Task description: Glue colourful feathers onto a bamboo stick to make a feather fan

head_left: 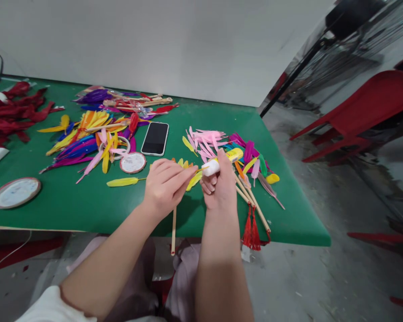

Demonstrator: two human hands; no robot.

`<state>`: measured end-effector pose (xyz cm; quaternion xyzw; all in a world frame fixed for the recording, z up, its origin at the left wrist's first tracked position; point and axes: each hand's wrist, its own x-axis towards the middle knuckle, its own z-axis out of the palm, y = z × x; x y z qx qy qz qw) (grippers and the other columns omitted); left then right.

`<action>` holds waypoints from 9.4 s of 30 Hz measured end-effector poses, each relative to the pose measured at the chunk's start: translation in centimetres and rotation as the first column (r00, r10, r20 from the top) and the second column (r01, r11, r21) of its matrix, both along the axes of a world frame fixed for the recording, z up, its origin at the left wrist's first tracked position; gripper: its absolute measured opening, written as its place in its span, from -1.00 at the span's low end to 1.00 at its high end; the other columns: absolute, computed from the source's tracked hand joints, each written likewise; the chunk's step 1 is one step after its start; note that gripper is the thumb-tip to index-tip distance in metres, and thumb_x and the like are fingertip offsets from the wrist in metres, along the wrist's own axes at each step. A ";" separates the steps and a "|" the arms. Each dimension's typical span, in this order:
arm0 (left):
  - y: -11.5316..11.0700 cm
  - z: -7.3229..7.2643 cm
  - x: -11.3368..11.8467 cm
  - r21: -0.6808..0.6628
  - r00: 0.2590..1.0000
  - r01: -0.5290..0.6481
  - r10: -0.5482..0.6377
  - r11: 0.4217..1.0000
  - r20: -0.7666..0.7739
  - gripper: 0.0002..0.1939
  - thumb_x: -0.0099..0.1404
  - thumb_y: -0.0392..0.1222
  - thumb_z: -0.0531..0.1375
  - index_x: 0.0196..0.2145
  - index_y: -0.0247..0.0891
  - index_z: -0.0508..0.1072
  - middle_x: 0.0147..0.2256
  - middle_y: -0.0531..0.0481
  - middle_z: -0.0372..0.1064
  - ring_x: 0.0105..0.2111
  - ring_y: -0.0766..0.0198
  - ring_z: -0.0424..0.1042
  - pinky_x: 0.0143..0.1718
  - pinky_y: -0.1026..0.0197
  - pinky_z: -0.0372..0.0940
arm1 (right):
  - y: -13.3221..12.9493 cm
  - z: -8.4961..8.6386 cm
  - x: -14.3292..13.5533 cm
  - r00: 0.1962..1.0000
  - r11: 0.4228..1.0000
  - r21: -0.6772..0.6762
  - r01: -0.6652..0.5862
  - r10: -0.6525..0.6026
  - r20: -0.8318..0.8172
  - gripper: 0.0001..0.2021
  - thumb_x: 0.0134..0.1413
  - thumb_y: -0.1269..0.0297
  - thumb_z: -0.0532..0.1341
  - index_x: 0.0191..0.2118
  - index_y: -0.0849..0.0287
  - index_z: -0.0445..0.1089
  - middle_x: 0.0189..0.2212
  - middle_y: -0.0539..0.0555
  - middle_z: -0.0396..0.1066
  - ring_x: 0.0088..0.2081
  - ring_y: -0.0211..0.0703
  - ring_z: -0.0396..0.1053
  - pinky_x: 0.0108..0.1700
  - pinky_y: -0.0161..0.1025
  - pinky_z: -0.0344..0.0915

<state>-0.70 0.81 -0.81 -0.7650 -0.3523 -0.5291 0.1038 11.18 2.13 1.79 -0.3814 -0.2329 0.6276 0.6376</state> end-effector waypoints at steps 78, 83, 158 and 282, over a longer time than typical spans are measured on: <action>0.3 -0.3 0.1 -0.018 1.000 -0.013 0.014 1.000 0.024 -0.84 0.12 -0.37 0.16 -0.30 -0.26 0.44 -0.48 0.04 0.41 -0.43 0.38 0.35 -0.23 0.19 0.23 | 0.3 -0.2 -0.4 0.980 0.992 -0.103 -0.066 0.045 -0.195 -0.58 -0.18 0.00 0.23 -0.71 0.19 0.09 -0.92 -0.22 -0.04 -0.88 -0.54 -0.16 -0.88 -0.55 -0.24; 0.4 -0.3 0.0 -0.003 0.999 -0.036 0.036 0.999 0.008 -0.84 0.14 -0.36 0.15 -0.30 -0.22 0.44 -0.48 0.05 0.41 -0.44 0.37 0.35 -0.24 0.20 0.23 | 0.2 -0.2 -0.5 0.990 0.995 -0.099 -0.034 0.020 -0.141 -0.57 -0.20 0.01 0.24 -0.72 0.19 0.08 -0.92 -0.22 -0.04 -0.88 -0.54 -0.15 -0.87 -0.53 -0.24; -0.1 -0.1 -0.2 -0.033 0.998 0.037 -0.038 0.999 -0.046 -0.84 0.13 -0.36 0.16 -0.29 -0.27 0.42 -0.49 0.03 0.40 -0.44 0.37 0.34 -0.26 0.19 0.24 | 0.5 -0.7 -0.1 0.948 0.965 -0.001 0.262 -0.257 0.188 -0.62 -0.26 -0.02 0.25 -0.63 0.14 0.11 -0.90 -0.21 0.03 -0.86 -0.47 -0.07 -0.85 -0.49 -0.16; 0.1 -0.5 -0.1 0.029 0.994 -0.083 0.084 0.996 -0.071 -0.92 0.10 -0.34 0.19 -0.39 -0.28 0.43 -0.54 0.05 0.40 -0.48 0.37 0.35 -0.24 0.17 0.23 | 0.5 -0.7 -1.0 0.946 0.958 -0.240 -0.157 0.076 -0.315 -0.50 -0.12 -0.05 0.15 -0.79 0.20 0.05 -0.93 -0.19 -0.07 -0.88 -0.54 -0.15 -0.88 -0.54 -0.25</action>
